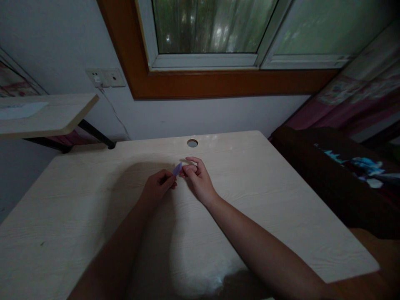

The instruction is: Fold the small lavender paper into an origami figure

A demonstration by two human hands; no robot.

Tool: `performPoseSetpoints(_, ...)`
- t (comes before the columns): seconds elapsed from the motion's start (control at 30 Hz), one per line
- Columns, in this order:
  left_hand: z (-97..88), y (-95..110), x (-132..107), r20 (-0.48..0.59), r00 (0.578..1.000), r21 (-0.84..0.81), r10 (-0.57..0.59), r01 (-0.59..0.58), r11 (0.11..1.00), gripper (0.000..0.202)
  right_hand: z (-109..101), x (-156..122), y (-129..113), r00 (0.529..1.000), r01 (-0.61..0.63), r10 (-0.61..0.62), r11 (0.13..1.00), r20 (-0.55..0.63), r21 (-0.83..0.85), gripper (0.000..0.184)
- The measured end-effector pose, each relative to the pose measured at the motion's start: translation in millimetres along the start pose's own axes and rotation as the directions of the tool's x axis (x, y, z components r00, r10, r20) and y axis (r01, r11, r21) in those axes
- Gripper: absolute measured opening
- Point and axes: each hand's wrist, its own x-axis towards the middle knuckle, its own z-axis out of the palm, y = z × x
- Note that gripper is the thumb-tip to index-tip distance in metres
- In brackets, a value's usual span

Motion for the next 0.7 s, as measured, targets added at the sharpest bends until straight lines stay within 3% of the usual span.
performPoseSetpoints(0.2, 0.3, -4.0, 1.6, 0.010, 0.999, 0.065, 0.042, -0.043, 0.997, 0.021, -1.0, -0.5, -0.3, 0.999, 0.013, -0.012, 1.000, 0.040, -0.027, 0.034)
performPoseSetpoints(0.4, 0.7, -3.7, 2.0, 0.009, 0.999, 0.168, 0.052, -0.053, 0.984, 0.019, -2.4, 0.8, -0.2, 1.000, 0.029, -0.029, 0.999, 0.002, -0.037, 0.031)
performPoseSetpoints(0.7, 0.7, -6.3, 3.5, -0.099, 0.993, 0.172, 0.065, -0.047, 0.984, 0.018, -1.1, -0.3, -2.9, 0.999, 0.037, -0.035, 0.997, 0.027, -0.070, 0.030)
